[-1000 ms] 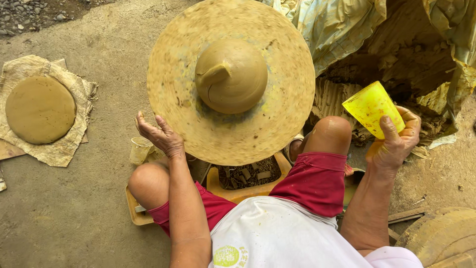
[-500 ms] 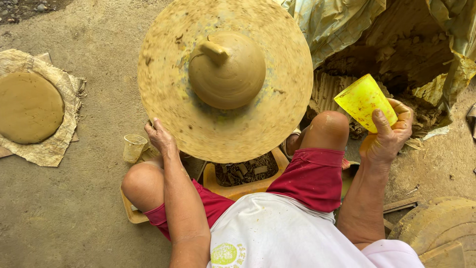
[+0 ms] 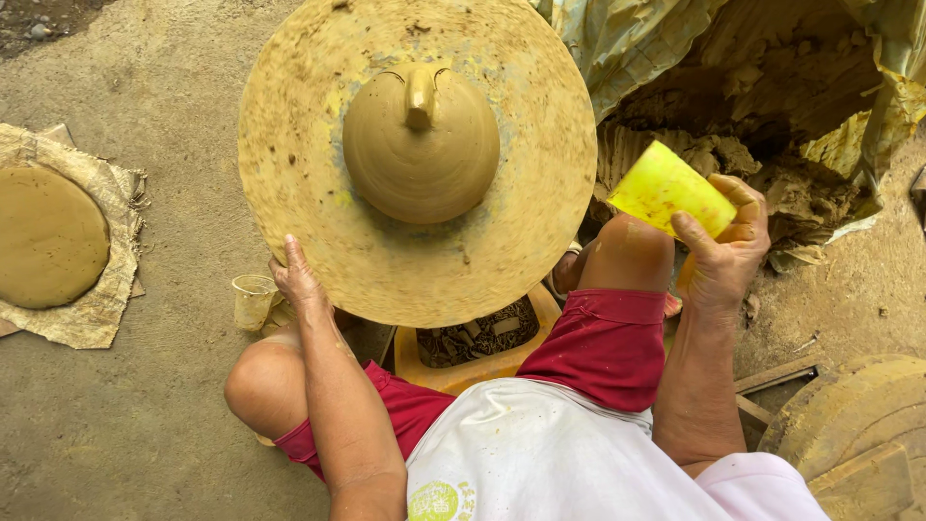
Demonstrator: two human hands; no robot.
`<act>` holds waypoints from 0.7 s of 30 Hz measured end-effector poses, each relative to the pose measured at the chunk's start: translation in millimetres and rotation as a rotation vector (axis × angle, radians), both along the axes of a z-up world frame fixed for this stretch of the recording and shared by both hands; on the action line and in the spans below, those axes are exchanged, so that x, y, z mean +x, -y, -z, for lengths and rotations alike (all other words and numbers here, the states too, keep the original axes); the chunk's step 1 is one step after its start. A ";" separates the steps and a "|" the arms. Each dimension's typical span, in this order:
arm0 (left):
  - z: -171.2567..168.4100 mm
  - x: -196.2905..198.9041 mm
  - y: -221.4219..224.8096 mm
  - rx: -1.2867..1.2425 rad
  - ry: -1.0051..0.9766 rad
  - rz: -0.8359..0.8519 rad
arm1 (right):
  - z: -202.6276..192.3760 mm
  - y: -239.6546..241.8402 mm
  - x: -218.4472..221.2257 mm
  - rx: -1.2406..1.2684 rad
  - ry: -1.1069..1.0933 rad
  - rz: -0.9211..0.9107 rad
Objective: The person shapes a clay object on a rotating pottery wheel by hand and then wipes the surface with a yellow sponge.
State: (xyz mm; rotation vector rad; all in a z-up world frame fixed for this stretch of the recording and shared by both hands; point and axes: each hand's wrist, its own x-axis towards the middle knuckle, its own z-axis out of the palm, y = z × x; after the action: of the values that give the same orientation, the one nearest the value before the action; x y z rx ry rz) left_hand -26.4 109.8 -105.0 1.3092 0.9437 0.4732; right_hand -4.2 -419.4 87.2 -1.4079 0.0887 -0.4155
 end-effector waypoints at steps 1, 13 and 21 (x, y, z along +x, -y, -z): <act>0.7 -0.1 -0.8 -0.003 -0.048 0.001 | -1.8 -3.7 1.0 -0.031 -0.014 -0.012; -14.6 14.6 -13.0 0.321 -0.417 0.087 | -18.9 -104.9 -5.0 -1.164 0.073 -0.509; -9.6 10.3 -9.6 0.419 -0.481 0.065 | -2.4 -164.2 0.0 -1.226 0.145 -0.595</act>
State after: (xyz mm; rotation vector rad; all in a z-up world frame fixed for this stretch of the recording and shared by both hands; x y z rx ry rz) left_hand -16.1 119.4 -95.4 1.8808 1.2345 0.3168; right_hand -4.2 -255.1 89.5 -2.4735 -0.8161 -0.0237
